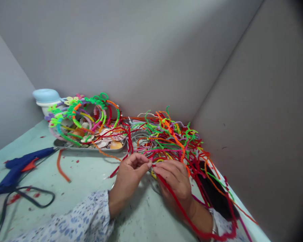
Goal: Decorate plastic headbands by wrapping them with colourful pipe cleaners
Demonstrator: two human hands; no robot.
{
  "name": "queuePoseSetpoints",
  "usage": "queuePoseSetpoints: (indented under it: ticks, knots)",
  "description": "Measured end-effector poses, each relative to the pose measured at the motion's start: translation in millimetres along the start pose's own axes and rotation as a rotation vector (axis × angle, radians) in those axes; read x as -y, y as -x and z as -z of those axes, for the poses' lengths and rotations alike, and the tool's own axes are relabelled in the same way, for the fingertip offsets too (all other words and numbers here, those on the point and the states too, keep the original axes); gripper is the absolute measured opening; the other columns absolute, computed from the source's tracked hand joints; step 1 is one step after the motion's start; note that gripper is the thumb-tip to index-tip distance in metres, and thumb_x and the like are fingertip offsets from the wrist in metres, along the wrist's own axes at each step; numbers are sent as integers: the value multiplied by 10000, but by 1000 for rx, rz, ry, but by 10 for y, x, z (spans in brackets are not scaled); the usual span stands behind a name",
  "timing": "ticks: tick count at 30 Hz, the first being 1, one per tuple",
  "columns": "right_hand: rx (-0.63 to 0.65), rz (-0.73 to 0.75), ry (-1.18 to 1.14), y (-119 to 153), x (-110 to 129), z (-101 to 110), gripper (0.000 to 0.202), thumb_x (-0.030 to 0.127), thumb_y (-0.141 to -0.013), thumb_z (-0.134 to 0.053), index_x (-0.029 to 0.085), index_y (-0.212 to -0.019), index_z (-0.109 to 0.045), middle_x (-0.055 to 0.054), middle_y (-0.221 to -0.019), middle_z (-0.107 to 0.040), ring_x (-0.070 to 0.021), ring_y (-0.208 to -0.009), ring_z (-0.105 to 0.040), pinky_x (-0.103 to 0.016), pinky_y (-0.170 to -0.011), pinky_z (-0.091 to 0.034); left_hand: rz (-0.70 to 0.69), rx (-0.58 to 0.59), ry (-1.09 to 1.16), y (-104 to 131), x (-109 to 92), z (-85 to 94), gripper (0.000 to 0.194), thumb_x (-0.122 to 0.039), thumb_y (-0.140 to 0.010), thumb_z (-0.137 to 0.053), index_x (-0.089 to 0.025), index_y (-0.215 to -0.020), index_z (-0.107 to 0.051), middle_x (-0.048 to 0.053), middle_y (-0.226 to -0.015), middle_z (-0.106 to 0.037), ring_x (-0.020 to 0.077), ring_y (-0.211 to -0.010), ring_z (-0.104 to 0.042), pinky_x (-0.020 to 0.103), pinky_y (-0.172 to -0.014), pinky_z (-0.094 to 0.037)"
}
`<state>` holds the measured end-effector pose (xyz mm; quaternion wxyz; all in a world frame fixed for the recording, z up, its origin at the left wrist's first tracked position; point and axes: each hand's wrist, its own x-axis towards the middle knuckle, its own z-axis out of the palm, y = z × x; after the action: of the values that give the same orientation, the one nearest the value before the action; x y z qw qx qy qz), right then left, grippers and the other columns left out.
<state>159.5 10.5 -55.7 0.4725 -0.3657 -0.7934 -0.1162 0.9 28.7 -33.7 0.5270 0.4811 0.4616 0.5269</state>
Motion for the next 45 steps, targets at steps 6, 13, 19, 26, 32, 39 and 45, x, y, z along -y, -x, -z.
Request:
queuePoseSetpoints:
  ticks: [6,13,19,26,32,39,45]
  knots:
    - [-29,0,-23,-1,-7,-12,323,92,-781,-628,259,-1057,-599,-26,-967,-712,-223,-976,-606,-434,-884,-455,9,53,-16,23,-3,-17,74,-174,-679,-694,-168,-700,-623,-41,-624,-600,79,-577,-518,173,-546,-398]
    - [-31,-105,-119,41,-19,-42,350,64,-806,-582,280,-1081,-564,-22,-931,-693,-209,-921,-625,-408,-840,-481,-24,89,-43,45,30,-19,55,-181,-703,-679,-173,-729,-631,-19,-683,-629,104,-642,-551,193,-600,-427]
    - [-63,-134,-139,36,-8,-60,301,65,-807,-595,245,-1048,-581,-35,-910,-679,-200,-878,-617,-389,-805,-488,-71,114,-87,73,55,-15,36,-188,-724,-664,-174,-746,-637,-5,-699,-636,119,-653,-554,209,-617,-434]
    - [-73,-145,-138,-43,23,-22,222,54,-806,-603,199,-974,-596,-50,-870,-667,-193,-858,-586,-371,-775,-474,-41,133,-42,67,10,-36,37,-170,-734,-649,-162,-761,-624,-10,-714,-626,108,-670,-553,201,-629,-431]
    - [-50,-191,-167,-49,33,-9,208,40,-805,-597,193,-946,-594,-44,-867,-661,-183,-856,-579,-359,-788,-461,23,134,4,91,-57,-54,94,-194,-727,-663,-153,-789,-606,-7,-728,-615,105,-671,-546,204,-621,-427]
    - [-8,-236,-212,-40,67,-5,194,61,-823,-582,200,-954,-610,-47,-891,-659,-185,-875,-579,-356,-797,-465,32,108,69,61,-9,-51,104,-179,-707,-687,-159,-758,-600,-30,-681,-596,83,-645,-538,174,-602,-421]
    - [-6,-244,-227,-51,64,-21,204,60,-824,-570,198,-968,-612,-52,-894,-656,-186,-882,-580,-348,-800,-467,-5,81,-1,37,15,-44,85,-176,-715,-675,-163,-757,-602,-29,-674,-600,86,-632,-535,174,-578,-410]
